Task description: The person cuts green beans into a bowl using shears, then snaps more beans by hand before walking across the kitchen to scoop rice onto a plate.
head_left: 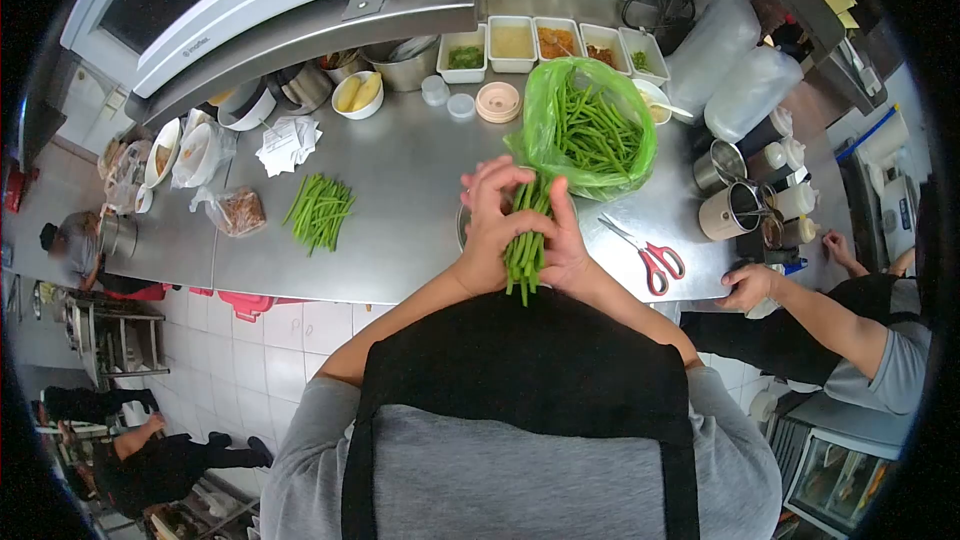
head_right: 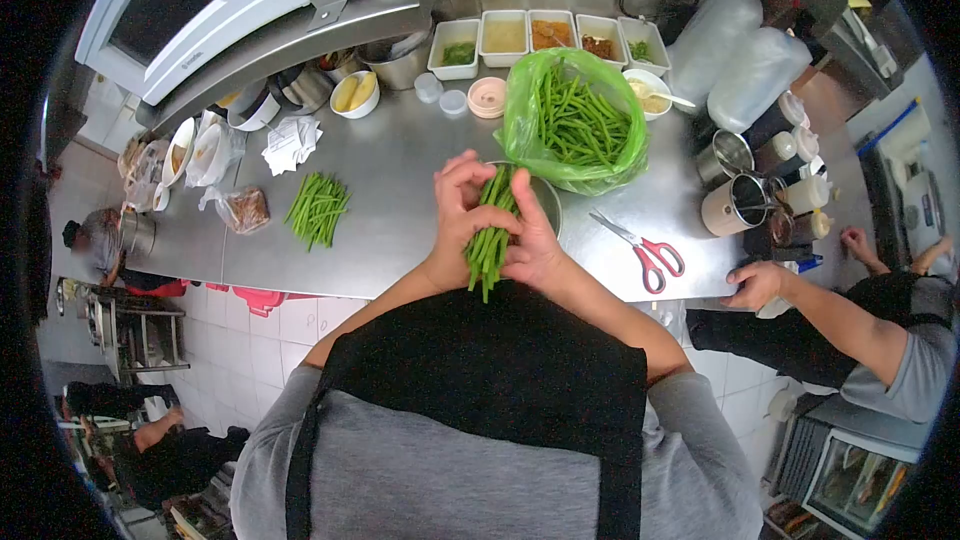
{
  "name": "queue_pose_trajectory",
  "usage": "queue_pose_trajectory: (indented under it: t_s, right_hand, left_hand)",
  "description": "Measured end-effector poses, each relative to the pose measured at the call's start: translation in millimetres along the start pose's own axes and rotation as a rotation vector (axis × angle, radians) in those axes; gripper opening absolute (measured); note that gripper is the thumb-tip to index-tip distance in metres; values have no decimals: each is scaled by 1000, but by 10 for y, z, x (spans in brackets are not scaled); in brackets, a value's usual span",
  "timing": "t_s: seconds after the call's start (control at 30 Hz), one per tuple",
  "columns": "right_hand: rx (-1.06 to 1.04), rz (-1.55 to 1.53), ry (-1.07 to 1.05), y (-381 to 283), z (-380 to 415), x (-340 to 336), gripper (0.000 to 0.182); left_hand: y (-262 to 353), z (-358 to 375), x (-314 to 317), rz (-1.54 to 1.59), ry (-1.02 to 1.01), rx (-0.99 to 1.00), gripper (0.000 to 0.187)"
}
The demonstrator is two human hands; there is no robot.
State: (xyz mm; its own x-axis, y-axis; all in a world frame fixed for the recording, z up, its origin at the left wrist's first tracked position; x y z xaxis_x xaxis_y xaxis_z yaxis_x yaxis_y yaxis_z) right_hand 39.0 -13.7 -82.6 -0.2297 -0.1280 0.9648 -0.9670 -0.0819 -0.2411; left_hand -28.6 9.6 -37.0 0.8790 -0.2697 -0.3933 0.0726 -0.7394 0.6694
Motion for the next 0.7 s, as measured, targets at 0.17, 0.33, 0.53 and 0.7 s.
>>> queue_pose_trajectory:
  t_s: [0.17, 0.33, 0.53, 0.7]
  right_hand:
    - [-31, 71, 170, -43, -41, 13, 20]
    - [-191, 351, 323, -67, -31, -134, 13]
    - [-376, 910, 213, 21, -15, -40, 19]
    - [-551, 1740, 136, -226, 19, 38, 28]
  left_hand:
    - [-55, 157, -169, -104, -102, -55, 39]
    - [-308, 272, -311, 737, -467, -553, 106]
    - [-309, 275, -43, 955, -511, -1063, 116]
    - [-300, 328, 72, 753, -619, -1086, 90]
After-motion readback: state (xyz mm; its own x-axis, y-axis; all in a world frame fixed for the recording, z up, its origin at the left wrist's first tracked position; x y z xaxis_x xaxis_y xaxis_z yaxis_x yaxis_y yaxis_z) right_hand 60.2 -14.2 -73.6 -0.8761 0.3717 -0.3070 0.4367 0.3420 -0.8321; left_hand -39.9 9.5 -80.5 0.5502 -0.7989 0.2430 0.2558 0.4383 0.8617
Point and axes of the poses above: each hand's wrist, its own z-axis away from the middle knuckle, its own x-axis out of the palm, y = z × x, the point moved 5 cm from there along -z, towards the middle knuckle, and after that the axes turned 10 degrees about -x, right-handed, at the moved point
